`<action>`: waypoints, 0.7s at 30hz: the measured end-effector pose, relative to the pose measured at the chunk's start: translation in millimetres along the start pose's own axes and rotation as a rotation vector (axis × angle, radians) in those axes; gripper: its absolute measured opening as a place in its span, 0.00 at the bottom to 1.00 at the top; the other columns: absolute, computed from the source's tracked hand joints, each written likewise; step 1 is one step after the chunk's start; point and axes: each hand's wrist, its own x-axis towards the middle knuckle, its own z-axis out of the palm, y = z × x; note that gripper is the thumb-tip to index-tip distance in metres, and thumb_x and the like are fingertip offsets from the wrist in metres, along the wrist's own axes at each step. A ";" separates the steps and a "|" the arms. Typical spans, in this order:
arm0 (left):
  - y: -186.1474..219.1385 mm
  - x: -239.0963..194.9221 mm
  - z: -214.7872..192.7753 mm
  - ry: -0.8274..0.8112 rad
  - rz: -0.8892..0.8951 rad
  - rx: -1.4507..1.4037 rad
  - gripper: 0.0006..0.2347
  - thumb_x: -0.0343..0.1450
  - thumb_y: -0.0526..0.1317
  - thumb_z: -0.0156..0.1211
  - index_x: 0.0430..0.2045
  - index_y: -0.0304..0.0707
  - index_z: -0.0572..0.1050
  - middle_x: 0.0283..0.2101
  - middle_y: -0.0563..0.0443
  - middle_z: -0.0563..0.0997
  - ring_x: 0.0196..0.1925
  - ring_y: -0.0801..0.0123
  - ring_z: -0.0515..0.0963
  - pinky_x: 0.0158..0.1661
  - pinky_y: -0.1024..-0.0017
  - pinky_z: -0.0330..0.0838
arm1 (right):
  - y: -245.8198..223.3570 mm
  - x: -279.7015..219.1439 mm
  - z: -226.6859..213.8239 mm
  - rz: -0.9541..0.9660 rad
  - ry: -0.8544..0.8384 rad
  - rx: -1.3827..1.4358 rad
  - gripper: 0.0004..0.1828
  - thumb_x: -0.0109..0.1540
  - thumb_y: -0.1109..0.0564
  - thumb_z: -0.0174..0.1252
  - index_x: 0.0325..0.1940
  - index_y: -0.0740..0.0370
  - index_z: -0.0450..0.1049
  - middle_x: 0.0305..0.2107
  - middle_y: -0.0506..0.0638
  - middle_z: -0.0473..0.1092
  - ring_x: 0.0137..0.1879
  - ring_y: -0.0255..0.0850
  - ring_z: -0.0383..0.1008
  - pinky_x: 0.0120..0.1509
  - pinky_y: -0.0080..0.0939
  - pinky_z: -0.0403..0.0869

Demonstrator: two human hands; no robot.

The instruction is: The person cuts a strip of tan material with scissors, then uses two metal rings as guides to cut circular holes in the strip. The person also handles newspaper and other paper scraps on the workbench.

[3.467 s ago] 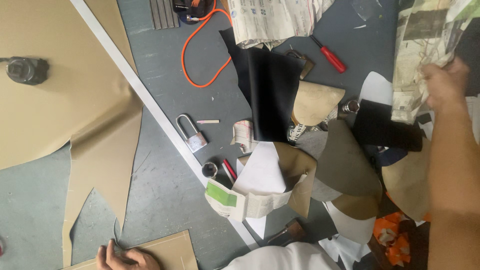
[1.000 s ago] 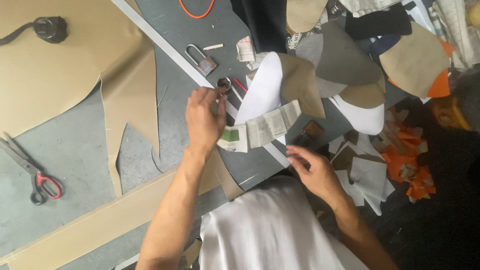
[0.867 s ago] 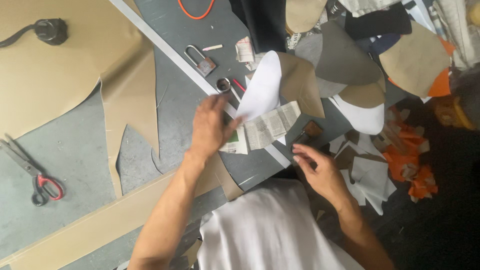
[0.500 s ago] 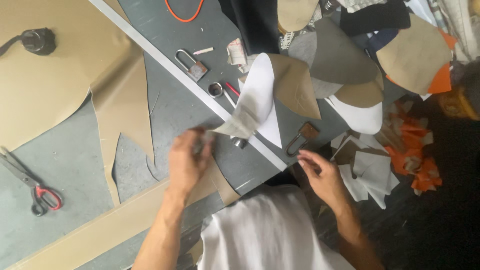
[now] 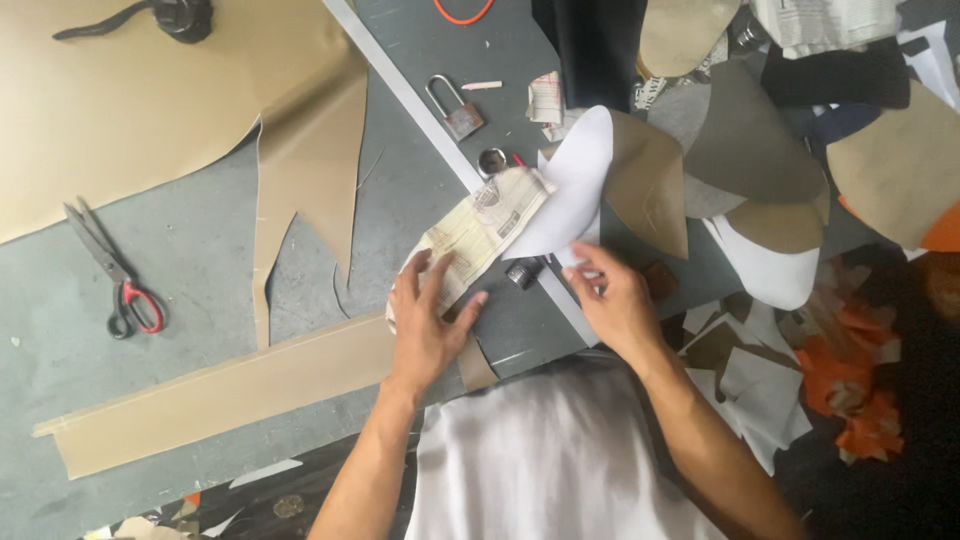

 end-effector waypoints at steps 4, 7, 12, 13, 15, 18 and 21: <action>-27.0 4.0 6.4 0.146 -0.087 0.100 0.25 0.73 0.45 0.67 0.63 0.35 0.70 0.67 0.35 0.68 0.69 0.45 0.66 0.67 0.51 0.59 | 7.5 23.7 9.4 -0.156 0.292 -0.323 0.42 0.63 0.52 0.70 0.75 0.60 0.57 0.64 0.67 0.61 0.70 0.61 0.60 0.71 0.58 0.64; -42.2 19.6 17.0 0.173 -0.061 0.174 0.30 0.72 0.47 0.68 0.65 0.28 0.65 0.69 0.30 0.63 0.70 0.40 0.63 0.68 0.47 0.55 | 8.8 65.4 16.4 -0.236 0.397 -0.388 0.58 0.59 0.50 0.77 0.80 0.61 0.43 0.70 0.75 0.48 0.75 0.68 0.46 0.73 0.69 0.46; -37.6 23.1 32.9 0.085 -0.052 0.312 0.36 0.62 0.46 0.73 0.62 0.26 0.64 0.69 0.23 0.58 0.70 0.34 0.59 0.65 0.44 0.51 | 27.4 120.4 2.1 -0.239 0.354 -0.223 0.55 0.58 0.62 0.68 0.82 0.59 0.42 0.68 0.71 0.58 0.68 0.60 0.64 0.69 0.53 0.66; -37.6 22.9 31.8 0.118 -0.053 0.295 0.34 0.62 0.45 0.73 0.60 0.28 0.66 0.69 0.24 0.59 0.70 0.35 0.59 0.65 0.45 0.51 | 31.2 129.5 -9.2 -0.233 0.320 -0.113 0.52 0.61 0.67 0.63 0.84 0.59 0.43 0.68 0.68 0.61 0.67 0.55 0.69 0.69 0.49 0.71; -34.9 22.4 34.9 0.154 -0.038 0.238 0.29 0.62 0.44 0.74 0.56 0.31 0.70 0.69 0.25 0.59 0.70 0.35 0.60 0.66 0.46 0.52 | 45.2 131.8 -47.8 -0.154 0.309 0.049 0.42 0.63 0.68 0.62 0.80 0.59 0.55 0.55 0.64 0.70 0.57 0.50 0.74 0.60 0.45 0.74; -35.5 14.9 30.6 0.202 -0.094 0.198 0.19 0.65 0.39 0.71 0.45 0.32 0.72 0.67 0.28 0.68 0.67 0.40 0.65 0.65 0.51 0.58 | 64.0 104.2 -119.4 -0.288 0.414 0.265 0.29 0.67 0.71 0.61 0.72 0.66 0.66 0.60 0.57 0.71 0.63 0.42 0.75 0.66 0.41 0.76; -30.9 12.2 18.4 0.247 -0.136 0.174 0.08 0.69 0.35 0.69 0.34 0.36 0.75 0.57 0.37 0.80 0.60 0.47 0.76 0.60 0.55 0.67 | 68.4 64.1 -189.9 -0.234 0.527 0.610 0.24 0.72 0.64 0.57 0.73 0.70 0.65 0.60 0.59 0.72 0.65 0.46 0.76 0.72 0.45 0.77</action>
